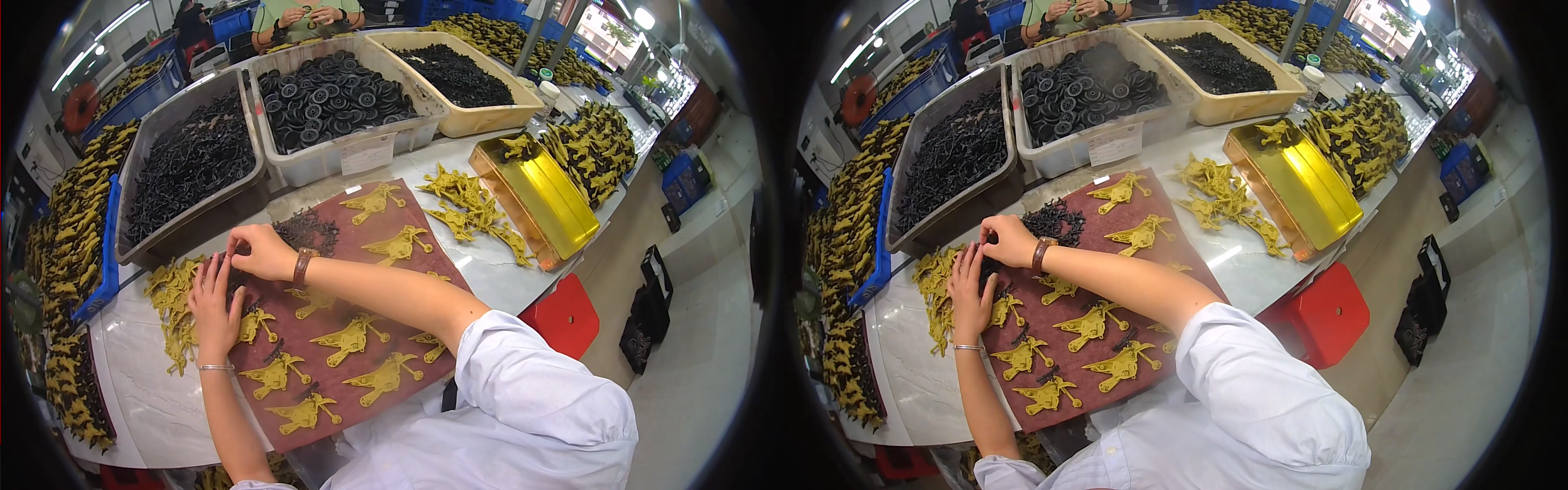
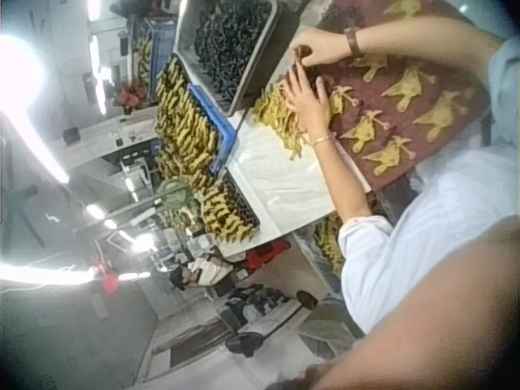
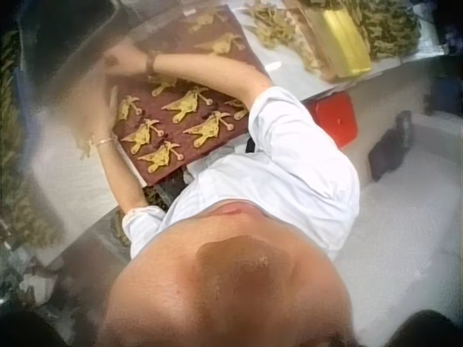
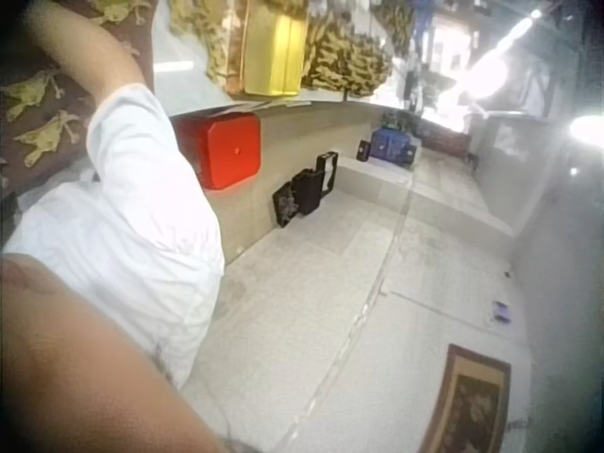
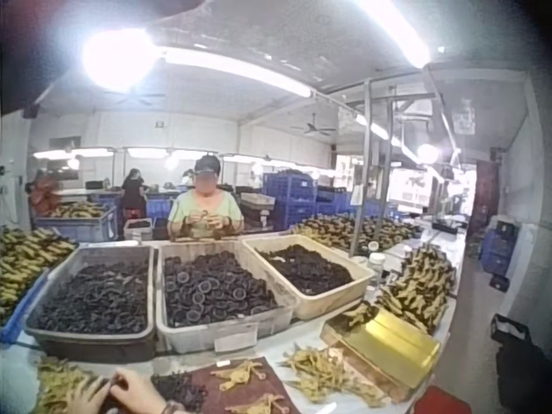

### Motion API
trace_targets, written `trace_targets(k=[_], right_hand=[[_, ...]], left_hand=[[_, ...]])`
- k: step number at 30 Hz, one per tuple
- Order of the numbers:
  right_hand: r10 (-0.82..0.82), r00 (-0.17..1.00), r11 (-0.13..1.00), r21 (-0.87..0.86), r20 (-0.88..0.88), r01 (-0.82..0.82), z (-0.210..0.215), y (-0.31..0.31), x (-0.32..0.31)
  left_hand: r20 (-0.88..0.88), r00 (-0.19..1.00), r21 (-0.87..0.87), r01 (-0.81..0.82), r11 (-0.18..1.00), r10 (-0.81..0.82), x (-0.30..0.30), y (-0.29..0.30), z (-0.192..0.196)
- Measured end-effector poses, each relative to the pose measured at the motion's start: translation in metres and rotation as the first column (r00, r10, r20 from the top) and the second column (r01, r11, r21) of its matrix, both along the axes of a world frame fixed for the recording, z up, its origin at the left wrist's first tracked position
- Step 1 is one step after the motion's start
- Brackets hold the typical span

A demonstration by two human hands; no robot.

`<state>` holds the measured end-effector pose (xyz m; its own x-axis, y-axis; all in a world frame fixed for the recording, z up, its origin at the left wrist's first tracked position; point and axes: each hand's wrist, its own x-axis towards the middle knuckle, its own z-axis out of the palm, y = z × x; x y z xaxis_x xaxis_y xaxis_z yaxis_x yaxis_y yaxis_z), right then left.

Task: The person assembles small plastic toy motorcycle models by hand, attaching toy wheels to toy motorcycle frames.

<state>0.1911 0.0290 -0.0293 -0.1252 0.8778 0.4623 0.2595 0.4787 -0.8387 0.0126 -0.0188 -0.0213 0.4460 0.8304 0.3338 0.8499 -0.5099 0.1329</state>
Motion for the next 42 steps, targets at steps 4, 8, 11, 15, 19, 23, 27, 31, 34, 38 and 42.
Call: trace_targets(k=[4, 8, 11, 15, 19, 23, 27, 31, 34, 38, 42], right_hand=[[0.016, 1.000, 1.000, -0.010, -0.004, -0.016, 0.001, 0.001, 0.002], [0.060, 0.984, 0.998, 0.015, -0.166, -0.058, 0.010, 0.000, -0.003], [0.116, 0.966, 0.993, 0.012, -0.230, -0.116, 0.010, 0.003, -0.007], [0.209, 0.849, 0.897, -0.250, -0.485, -0.364, 0.021, -0.007, -0.004], [0.240, 0.797, 0.839, -0.295, -0.554, -0.458, 0.019, -0.010, -0.009], [0.276, 0.784, 0.810, -0.305, -0.556, -0.501, 0.021, -0.019, -0.010], [0.198, 0.800, 0.816, -0.356, -0.567, -0.455, 0.026, -0.028, -0.010], [0.058, 0.687, 0.652, -0.494, -0.724, -0.575, 0.031, -0.035, -0.004], [0.007, 0.647, 0.576, -0.526, -0.762, -0.626, 0.037, -0.038, 0.000], [-0.165, 0.597, 0.476, -0.593, -0.785, -0.650, 0.035, -0.041, -0.004], [-0.306, 0.511, 0.416, -0.596, -0.803, -0.687, 0.021, -0.035, -0.007]], left_hand=[[0.105, 0.994, -0.092, -0.014, 0.996, 0.023, -0.003, 0.006, -0.007], [0.136, 0.990, -0.050, -0.018, 0.999, 0.024, -0.006, 0.007, -0.002], [0.384, 0.920, 0.020, 0.081, 0.997, -0.082, -0.009, 0.013, 0.001], [0.799, 0.600, -0.197, 0.206, 0.958, 0.035, 0.000, 0.010, -0.001], [0.868, 0.494, -0.184, 0.237, 0.954, 0.045, 0.002, 0.010, -0.001], [0.956, 0.247, -0.227, 0.279, 0.933, 0.159, 0.000, 0.005, 0.004], [0.962, 0.216, -0.227, 0.287, 0.930, 0.168, 0.009, -0.002, 0.007], [0.975, 0.127, -0.214, 0.329, 0.920, 0.181, 0.012, -0.004, 0.004], [0.975, 0.024, -0.214, 0.382, 0.899, 0.222, 0.014, -0.005, 0.002], [0.957, 0.034, -0.279, 0.361, 0.890, 0.287, 0.019, -0.011, 0.004], [0.948, 0.040, -0.311, 0.331, 0.891, 0.316, 0.022, -0.013, -0.001]])
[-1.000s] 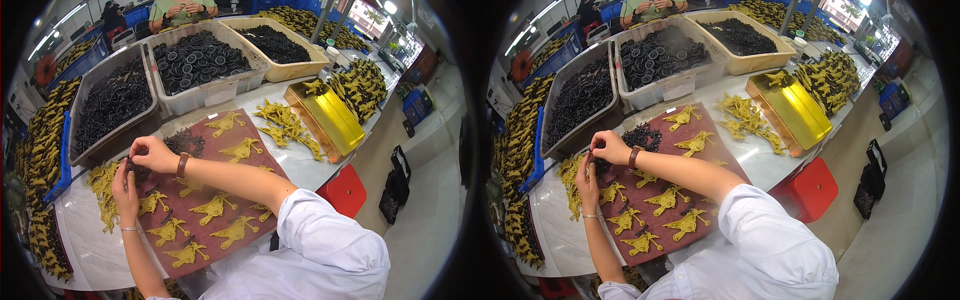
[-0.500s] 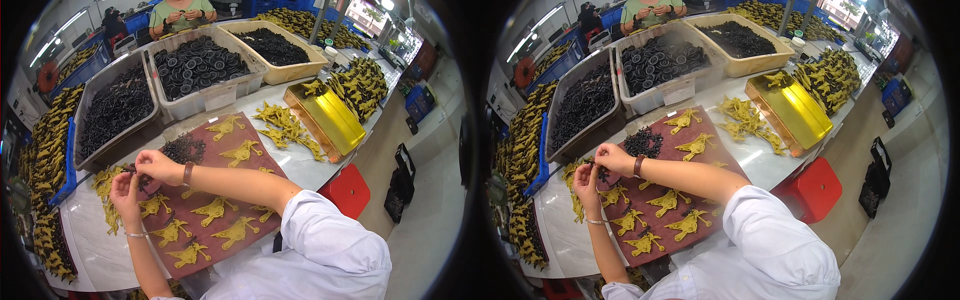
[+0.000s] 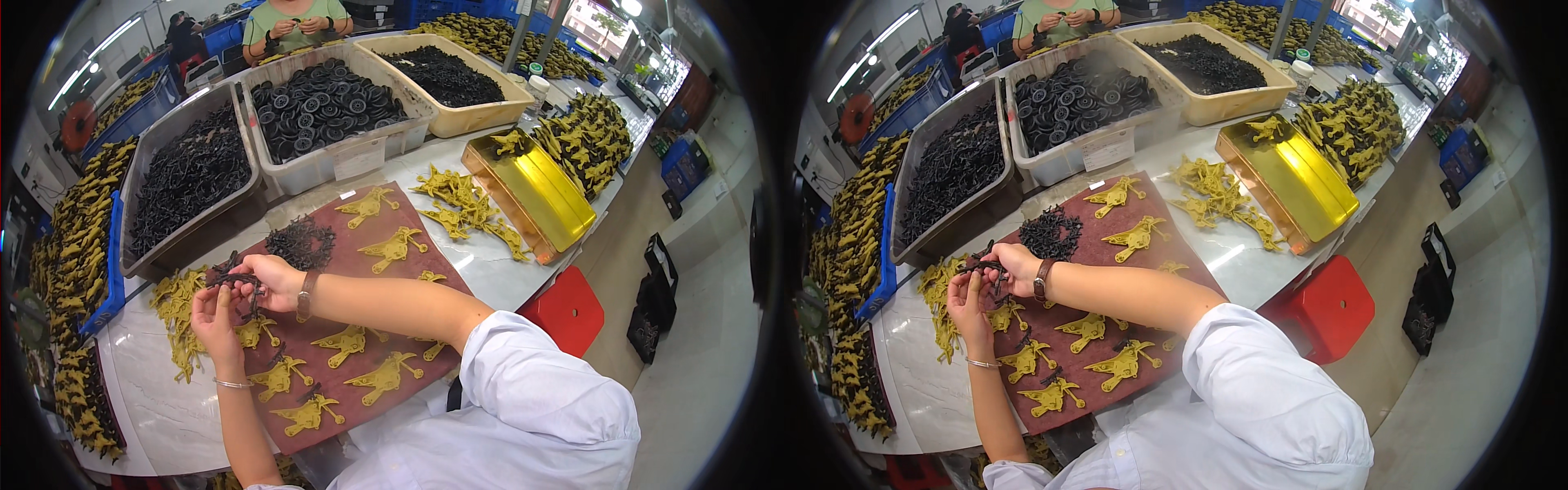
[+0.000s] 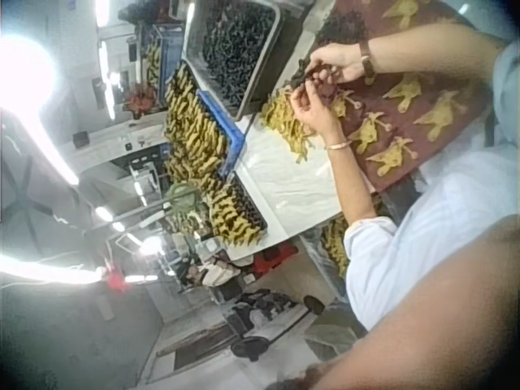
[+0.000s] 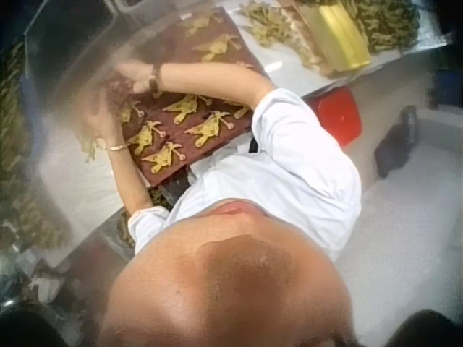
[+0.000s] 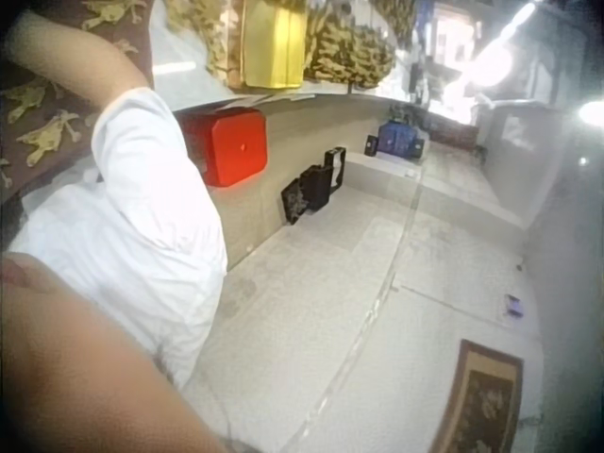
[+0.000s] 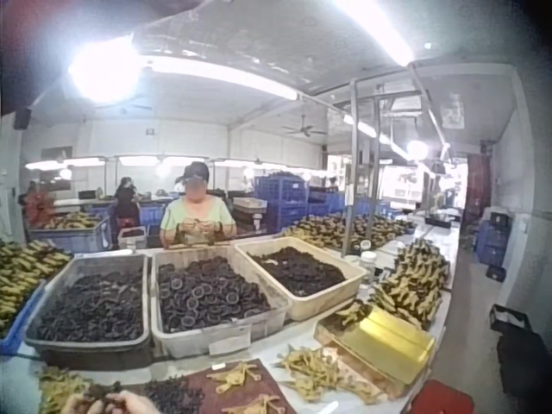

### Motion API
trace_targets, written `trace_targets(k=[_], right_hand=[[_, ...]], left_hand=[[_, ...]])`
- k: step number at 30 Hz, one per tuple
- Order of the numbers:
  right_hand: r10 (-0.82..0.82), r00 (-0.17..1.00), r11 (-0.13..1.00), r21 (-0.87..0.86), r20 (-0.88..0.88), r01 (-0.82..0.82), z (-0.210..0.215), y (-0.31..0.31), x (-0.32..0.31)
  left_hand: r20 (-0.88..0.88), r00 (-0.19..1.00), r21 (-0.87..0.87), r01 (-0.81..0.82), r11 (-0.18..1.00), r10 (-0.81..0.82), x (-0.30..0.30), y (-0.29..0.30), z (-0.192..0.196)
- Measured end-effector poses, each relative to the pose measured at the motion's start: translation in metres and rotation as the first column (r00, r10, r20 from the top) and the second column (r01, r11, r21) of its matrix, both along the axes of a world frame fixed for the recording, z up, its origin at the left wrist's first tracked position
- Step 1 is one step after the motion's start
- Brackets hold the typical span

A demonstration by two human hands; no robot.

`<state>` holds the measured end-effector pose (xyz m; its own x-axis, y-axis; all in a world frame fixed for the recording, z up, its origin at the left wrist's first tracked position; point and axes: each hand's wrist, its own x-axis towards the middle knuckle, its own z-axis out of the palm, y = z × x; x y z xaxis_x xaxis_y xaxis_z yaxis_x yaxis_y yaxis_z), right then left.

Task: The person assembles small plastic toy motorcycle models by hand, attaching toy wheels to toy motorcycle frames.

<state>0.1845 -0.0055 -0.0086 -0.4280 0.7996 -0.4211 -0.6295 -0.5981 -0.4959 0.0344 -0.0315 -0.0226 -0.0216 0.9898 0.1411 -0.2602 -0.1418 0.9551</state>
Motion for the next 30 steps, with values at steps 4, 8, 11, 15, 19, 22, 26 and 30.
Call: trace_targets(k=[4, 8, 11, 15, 19, 22, 26, 30], right_hand=[[-0.002, 0.964, 0.988, -0.150, -0.265, -0.039, -0.006, 0.003, 0.001], [-0.020, 0.885, 0.977, -0.198, -0.466, -0.082, 0.002, -0.001, -0.001], [-0.099, 0.845, 0.972, -0.235, -0.525, -0.031, 0.009, 0.001, 0.006], [-0.123, 0.813, 0.983, -0.180, -0.569, 0.022, 0.012, -0.001, 0.013], [-0.229, 0.853, 0.969, -0.194, -0.469, 0.153, 0.023, -0.005, 0.015], [-0.183, 0.835, 0.980, -0.160, -0.519, 0.115, 0.006, -0.001, 0.019], [-0.154, 0.792, 0.987, -0.135, -0.590, 0.092, 0.003, 0.000, 0.018], [-0.418, 0.788, 0.877, -0.426, -0.452, 0.221, 0.036, -0.014, 0.016]], left_hand=[[0.077, 0.995, 0.030, -0.068, 0.997, 0.066, -0.003, 0.001, -0.003], [0.223, 0.974, -0.009, -0.042, 0.999, 0.043, -0.019, 0.005, -0.007], [0.230, 0.973, -0.030, -0.023, 0.999, 0.029, -0.014, 0.000, 0.002], [0.191, 0.980, -0.021, 0.053, 0.998, -0.048, -0.021, 0.005, -0.003], [0.182, 0.980, -0.075, 0.099, 0.992, -0.084, -0.023, 0.005, -0.008], [0.175, 0.978, -0.090, 0.133, 0.987, -0.116, -0.020, 0.004, -0.011], [0.188, 0.967, -0.084, 0.191, 0.978, -0.173, -0.019, 0.005, -0.013], [0.189, 0.968, -0.092, 0.182, 0.979, -0.162, -0.020, 0.003, -0.012]])
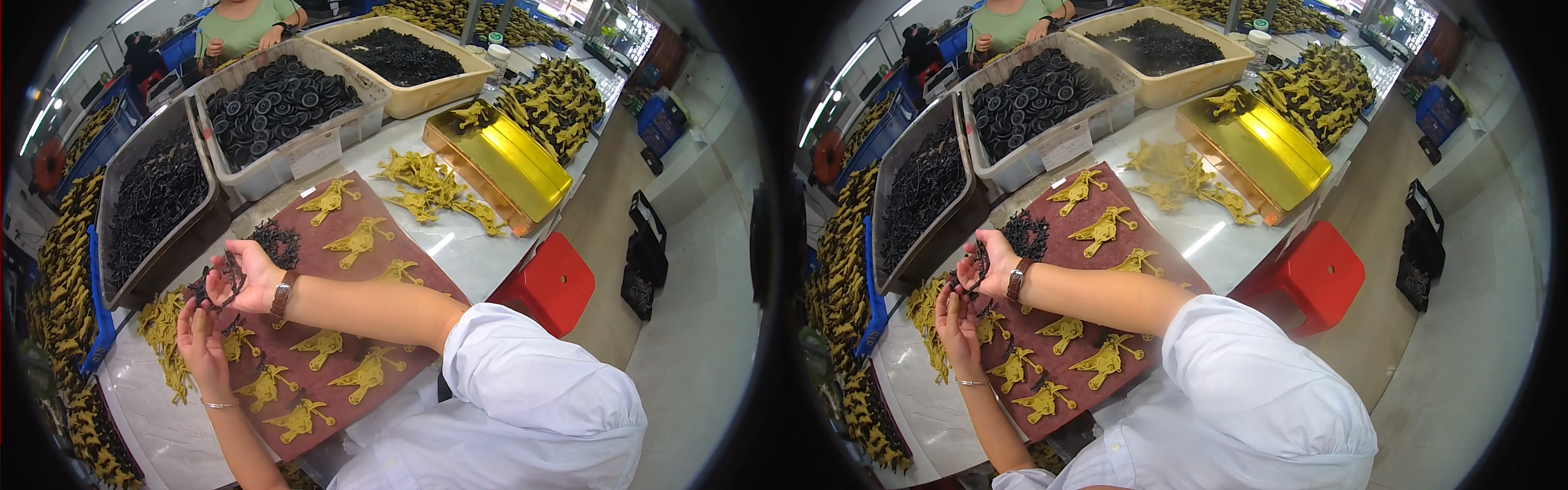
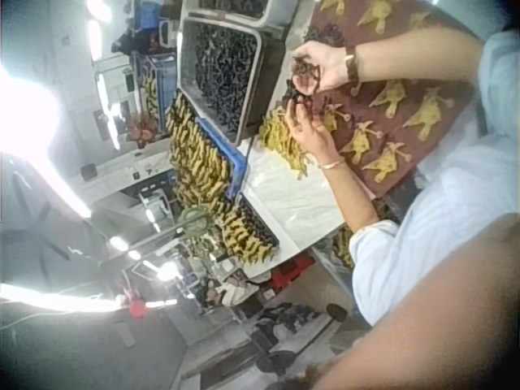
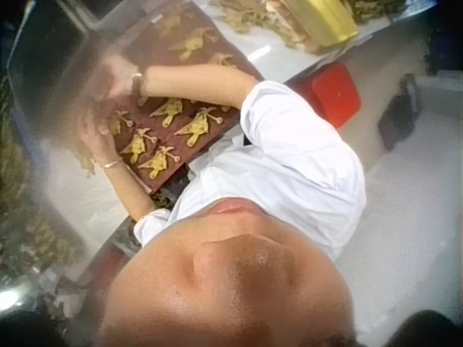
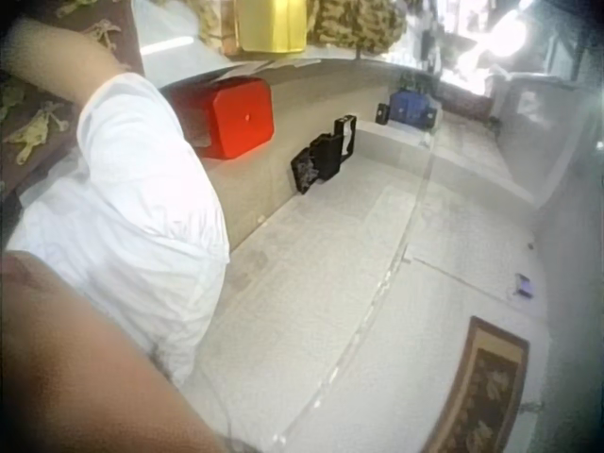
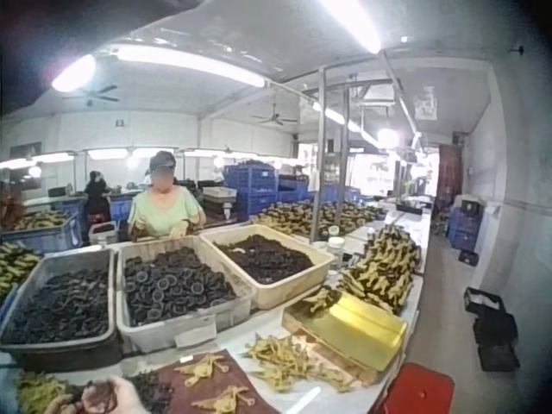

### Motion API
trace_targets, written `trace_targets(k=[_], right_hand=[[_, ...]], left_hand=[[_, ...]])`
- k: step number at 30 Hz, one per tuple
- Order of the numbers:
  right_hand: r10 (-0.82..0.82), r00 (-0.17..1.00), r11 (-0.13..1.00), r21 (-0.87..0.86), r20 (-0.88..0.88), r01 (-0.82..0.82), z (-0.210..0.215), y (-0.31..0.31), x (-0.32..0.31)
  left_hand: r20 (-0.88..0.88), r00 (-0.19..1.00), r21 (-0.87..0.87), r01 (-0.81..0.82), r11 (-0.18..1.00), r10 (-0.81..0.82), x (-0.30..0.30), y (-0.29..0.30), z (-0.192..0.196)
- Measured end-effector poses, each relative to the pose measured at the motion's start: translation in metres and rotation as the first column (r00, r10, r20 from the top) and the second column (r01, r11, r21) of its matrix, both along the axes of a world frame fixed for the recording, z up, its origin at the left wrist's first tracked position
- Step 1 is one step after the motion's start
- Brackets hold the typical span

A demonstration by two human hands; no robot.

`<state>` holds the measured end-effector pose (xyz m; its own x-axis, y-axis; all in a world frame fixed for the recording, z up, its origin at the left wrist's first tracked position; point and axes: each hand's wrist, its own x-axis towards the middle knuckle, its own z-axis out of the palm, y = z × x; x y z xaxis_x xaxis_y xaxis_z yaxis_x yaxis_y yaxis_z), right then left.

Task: The person assembles small plastic toy motorcycle models by hand, attaching toy wheels to toy motorcycle frames.

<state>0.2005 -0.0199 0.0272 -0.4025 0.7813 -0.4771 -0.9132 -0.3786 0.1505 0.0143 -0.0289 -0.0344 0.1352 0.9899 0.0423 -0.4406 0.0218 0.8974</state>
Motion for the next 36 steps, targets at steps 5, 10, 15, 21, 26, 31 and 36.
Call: trace_targets(k=[5, 10, 15, 21, 26, 31, 36], right_hand=[[0.252, 0.946, 0.923, 0.244, 0.205, -0.299, -0.037, 0.017, 0.014], [0.296, 0.781, 0.822, 0.269, 0.551, -0.501, -0.010, -0.004, 0.030], [-0.256, 0.209, 0.655, 0.328, 0.944, -0.681, 0.000, -0.012, 0.060], [-0.782, -0.062, 0.378, 0.393, 0.620, -0.838, -0.002, 0.007, 0.093], [-0.754, -0.089, 0.253, 0.163, 0.651, -0.954, 0.022, 0.003, 0.109], [-0.777, -0.172, 0.262, 0.062, 0.606, -0.963, 0.009, -0.001, 0.118], [-0.671, -0.200, 0.285, 0.000, 0.714, -0.958, -0.020, 0.001, 0.141]], left_hand=[[-0.055, 0.999, 0.026, 0.000, 1.000, 0.001, 0.005, 0.000, 0.000], [-0.144, 0.990, 0.024, -0.008, 1.000, 0.012, 0.012, -0.010, 0.014], [-0.365, 0.931, 0.145, 0.029, 0.989, 0.026, 0.031, -0.015, 0.029], [-0.422, 0.905, 0.138, 0.120, 0.983, -0.051, 0.059, -0.014, 0.046], [-0.512, 0.852, 0.053, 0.159, 0.986, -0.110, 0.071, -0.006, 0.055], [-0.523, 0.833, 0.020, 0.226, 0.974, -0.182, 0.085, -0.013, 0.047], [-0.695, 0.688, 0.125, 0.404, 0.906, -0.211, 0.088, -0.015, 0.039]])
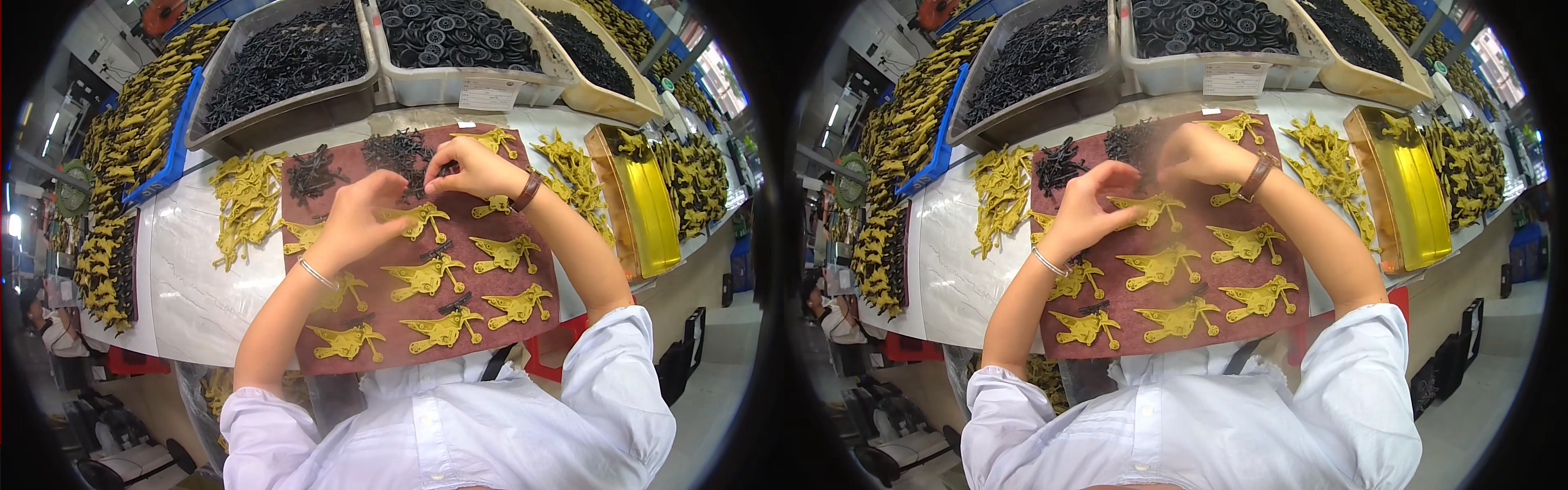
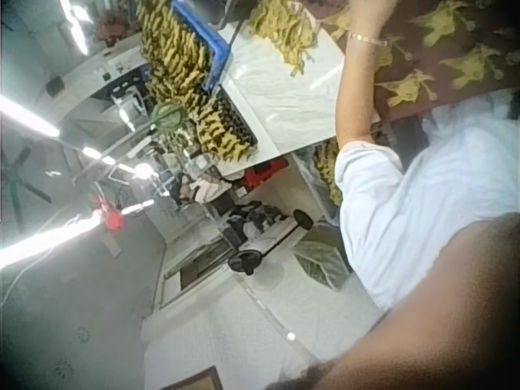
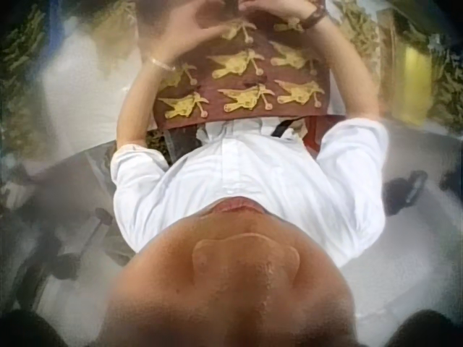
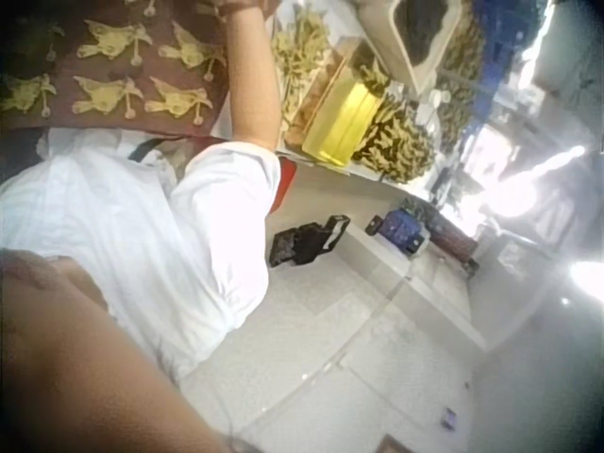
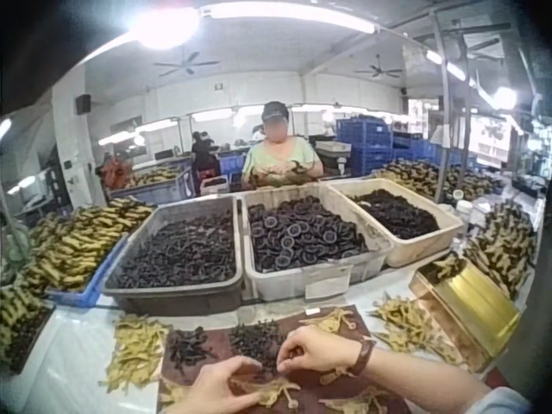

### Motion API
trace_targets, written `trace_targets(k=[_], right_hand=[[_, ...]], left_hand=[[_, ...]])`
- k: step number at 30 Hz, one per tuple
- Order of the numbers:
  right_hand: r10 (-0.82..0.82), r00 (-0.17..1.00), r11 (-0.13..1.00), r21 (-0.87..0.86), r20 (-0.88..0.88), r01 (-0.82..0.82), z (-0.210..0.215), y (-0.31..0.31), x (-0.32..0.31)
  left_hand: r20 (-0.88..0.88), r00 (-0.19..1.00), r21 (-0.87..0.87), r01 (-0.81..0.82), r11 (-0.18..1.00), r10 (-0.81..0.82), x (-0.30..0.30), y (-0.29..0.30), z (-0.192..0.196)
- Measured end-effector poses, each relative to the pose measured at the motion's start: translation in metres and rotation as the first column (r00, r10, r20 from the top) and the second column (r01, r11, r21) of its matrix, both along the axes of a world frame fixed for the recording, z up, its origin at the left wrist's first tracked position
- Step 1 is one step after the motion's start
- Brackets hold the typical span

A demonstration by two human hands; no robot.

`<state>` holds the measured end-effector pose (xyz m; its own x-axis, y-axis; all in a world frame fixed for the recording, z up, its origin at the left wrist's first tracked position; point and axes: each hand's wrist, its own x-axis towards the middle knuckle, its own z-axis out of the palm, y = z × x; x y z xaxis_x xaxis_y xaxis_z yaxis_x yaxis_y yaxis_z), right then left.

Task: The person assembles small plastic toy motorcycle models by hand, attaching toy wheels to toy motorcycle frames.

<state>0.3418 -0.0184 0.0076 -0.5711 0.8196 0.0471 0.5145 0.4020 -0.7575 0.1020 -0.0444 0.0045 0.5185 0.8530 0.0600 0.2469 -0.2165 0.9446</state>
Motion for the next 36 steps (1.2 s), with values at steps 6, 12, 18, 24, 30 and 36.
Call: trace_targets(k=[6, 12, 18, 24, 30, 36], right_hand=[[-0.067, 0.994, 0.998, 0.018, 0.088, 0.065, -0.020, 0.000, 0.001], [-0.132, 0.961, 0.984, 0.153, 0.244, 0.096, -0.014, -0.008, -0.011], [-0.166, 0.919, 0.973, 0.211, 0.358, 0.094, -0.007, -0.015, -0.025], [-0.084, 0.983, 0.994, 0.077, 0.160, 0.073, -0.004, -0.016, 0.004], [-0.136, 0.989, 0.990, -0.046, -0.063, 0.134, 0.010, -0.032, 0.019], [-0.214, 0.975, 0.976, -0.050, -0.059, 0.211, 0.008, -0.040, 0.031]], left_hand=[[-0.366, 0.925, 0.346, 0.234, 0.908, -0.099, 0.001, -0.001, -0.004], [-0.474, 0.871, 0.372, 0.327, 0.869, -0.125, 0.002, -0.005, -0.001], [-0.580, 0.797, 0.325, 0.417, 0.849, -0.169, 0.002, 0.004, 0.000], [-0.562, 0.805, 0.341, 0.435, 0.833, -0.191, 0.004, 0.006, 0.001], [-0.218, 0.970, 0.396, 0.186, 0.899, -0.104, 0.028, 0.007, 0.017], [-0.020, 1.000, 0.411, 0.022, 0.911, -0.015, 0.070, 0.017, 0.012]])
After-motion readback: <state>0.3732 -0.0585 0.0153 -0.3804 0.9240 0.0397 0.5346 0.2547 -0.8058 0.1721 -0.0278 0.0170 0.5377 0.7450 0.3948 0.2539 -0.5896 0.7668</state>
